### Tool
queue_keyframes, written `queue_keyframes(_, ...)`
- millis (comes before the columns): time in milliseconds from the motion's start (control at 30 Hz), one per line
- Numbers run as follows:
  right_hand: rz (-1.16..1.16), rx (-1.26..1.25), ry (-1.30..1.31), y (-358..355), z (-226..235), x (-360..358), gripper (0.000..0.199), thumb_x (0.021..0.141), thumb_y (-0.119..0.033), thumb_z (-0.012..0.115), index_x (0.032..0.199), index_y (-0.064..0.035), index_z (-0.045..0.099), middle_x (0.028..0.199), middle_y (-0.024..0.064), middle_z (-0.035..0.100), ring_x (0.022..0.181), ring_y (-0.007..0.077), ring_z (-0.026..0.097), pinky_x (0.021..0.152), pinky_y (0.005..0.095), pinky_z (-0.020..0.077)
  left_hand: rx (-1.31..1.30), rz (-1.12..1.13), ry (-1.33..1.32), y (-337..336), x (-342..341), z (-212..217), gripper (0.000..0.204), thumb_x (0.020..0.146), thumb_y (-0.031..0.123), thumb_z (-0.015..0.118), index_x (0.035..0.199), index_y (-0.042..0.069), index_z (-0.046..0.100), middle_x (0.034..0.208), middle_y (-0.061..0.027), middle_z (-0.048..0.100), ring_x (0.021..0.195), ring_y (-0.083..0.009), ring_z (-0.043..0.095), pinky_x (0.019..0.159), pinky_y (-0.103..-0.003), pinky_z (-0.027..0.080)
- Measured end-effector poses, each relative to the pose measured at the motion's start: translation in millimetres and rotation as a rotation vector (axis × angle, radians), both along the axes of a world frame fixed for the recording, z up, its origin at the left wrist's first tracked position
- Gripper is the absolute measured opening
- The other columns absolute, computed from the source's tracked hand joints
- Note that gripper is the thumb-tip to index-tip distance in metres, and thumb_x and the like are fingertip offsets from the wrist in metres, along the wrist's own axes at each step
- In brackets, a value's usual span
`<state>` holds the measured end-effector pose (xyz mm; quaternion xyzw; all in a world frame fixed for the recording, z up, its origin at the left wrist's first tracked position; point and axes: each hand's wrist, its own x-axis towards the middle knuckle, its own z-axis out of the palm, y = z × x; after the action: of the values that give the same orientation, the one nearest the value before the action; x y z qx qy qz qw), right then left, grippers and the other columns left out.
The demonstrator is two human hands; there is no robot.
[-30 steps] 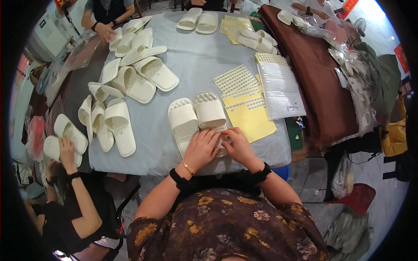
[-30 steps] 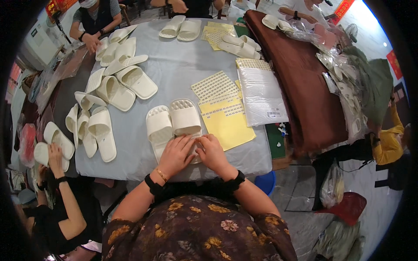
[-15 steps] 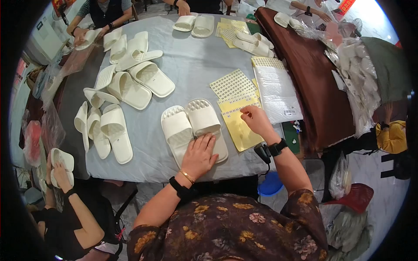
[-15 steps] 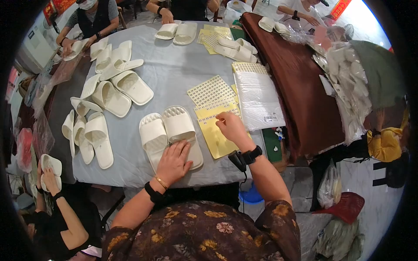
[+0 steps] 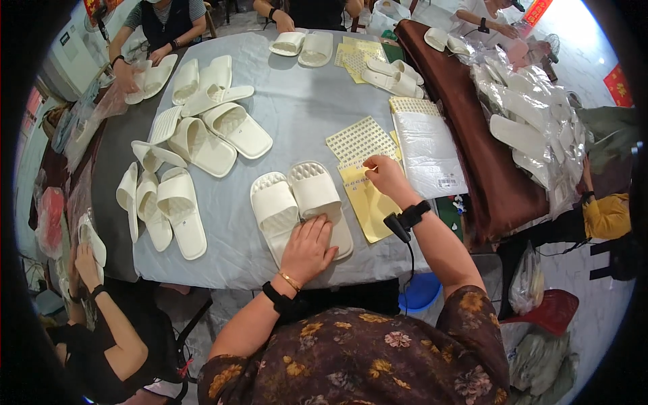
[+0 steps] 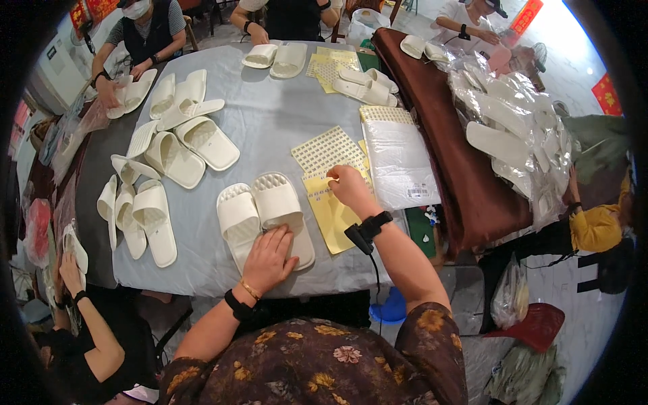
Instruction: Checking slippers and applying labels or size stickers to the insoles/soles before packing them.
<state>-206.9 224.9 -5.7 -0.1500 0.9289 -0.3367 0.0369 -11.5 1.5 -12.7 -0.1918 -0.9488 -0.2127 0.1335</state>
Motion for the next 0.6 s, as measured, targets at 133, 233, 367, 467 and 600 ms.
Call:
queue_keyframes(133, -0.005, -0.038, 0.023, -11.0, -17.9, -8.7, 0.019, 0.08, -0.01, 0.066, 0.097, -0.0019, 0.069, 0.094, 0.0191, 0.066, 0.089, 0.0342, 0.064, 0.079, 0.0399, 0.0518, 0.036, 0.017, -0.004, -1.4, 2.2, 2.2, 0.054, 0.081, 0.035, 0.067, 0.124, 0.004, 0.055, 0.132, -0.0148, 0.051, 0.122, -0.0309, 0.047, 0.105, -0.044, 0.036)
queue_keyframes(233, -0.037, -0.021, 0.039, -16.0, -26.0, -8.4, 0.015, 0.081, -0.01, 0.065, 0.094, -0.0036, 0.068, 0.093, 0.018, 0.063, 0.086, 0.0338, 0.063, 0.078, 0.0403, 0.0513, 0.062, 0.035, 0.004, -2.4, 2.7, 1.8, 0.054, 0.081, 0.036, 0.067, 0.124, 0.005, 0.056, 0.131, -0.0153, 0.052, 0.121, -0.0315, 0.047, 0.106, -0.046, 0.035)
queue_keyframes(367, -0.044, -0.004, 0.063, -16.4, -28.5, -6.7, 0.011, 0.081, -0.01, 0.065, 0.091, -0.0049, 0.066, 0.092, 0.0166, 0.06, 0.084, 0.0339, 0.061, 0.076, 0.0412, 0.0505, 0.066, 0.041, -0.007, -2.4, 1.3, 0.3, 0.056, 0.081, 0.037, 0.068, 0.125, 0.005, 0.056, 0.131, -0.0158, 0.051, 0.122, -0.0318, 0.047, 0.107, -0.048, 0.034)
queue_keyframes(467, -0.037, 0.029, 0.11, -16.4, -29.3, -5.2, 0.011, 0.082, -0.01, 0.064, 0.092, -0.0046, 0.066, 0.092, 0.0164, 0.06, 0.086, 0.0345, 0.061, 0.076, 0.0413, 0.0506, 0.084, 0.039, 0.003, -2.5, 2.0, -0.4, 0.056, 0.081, 0.037, 0.068, 0.125, 0.004, 0.056, 0.131, -0.0159, 0.051, 0.121, -0.032, 0.047, 0.107, -0.048, 0.034)
queue_keyframes(600, -0.042, 0.089, 0.149, -19.5, -30.0, -3.2, 0.008, 0.083, -0.009, 0.062, 0.089, -0.0046, 0.065, 0.094, 0.0162, 0.059, 0.085, 0.035, 0.06, 0.075, 0.0424, 0.0506, 0.082, 0.034, -0.018, -3.8, 2.4, 1.0, 0.056, 0.083, 0.038, 0.066, 0.125, 0.002, 0.055, 0.131, -0.0174, 0.052, 0.119, -0.0328, 0.048, 0.106, -0.047, 0.034)
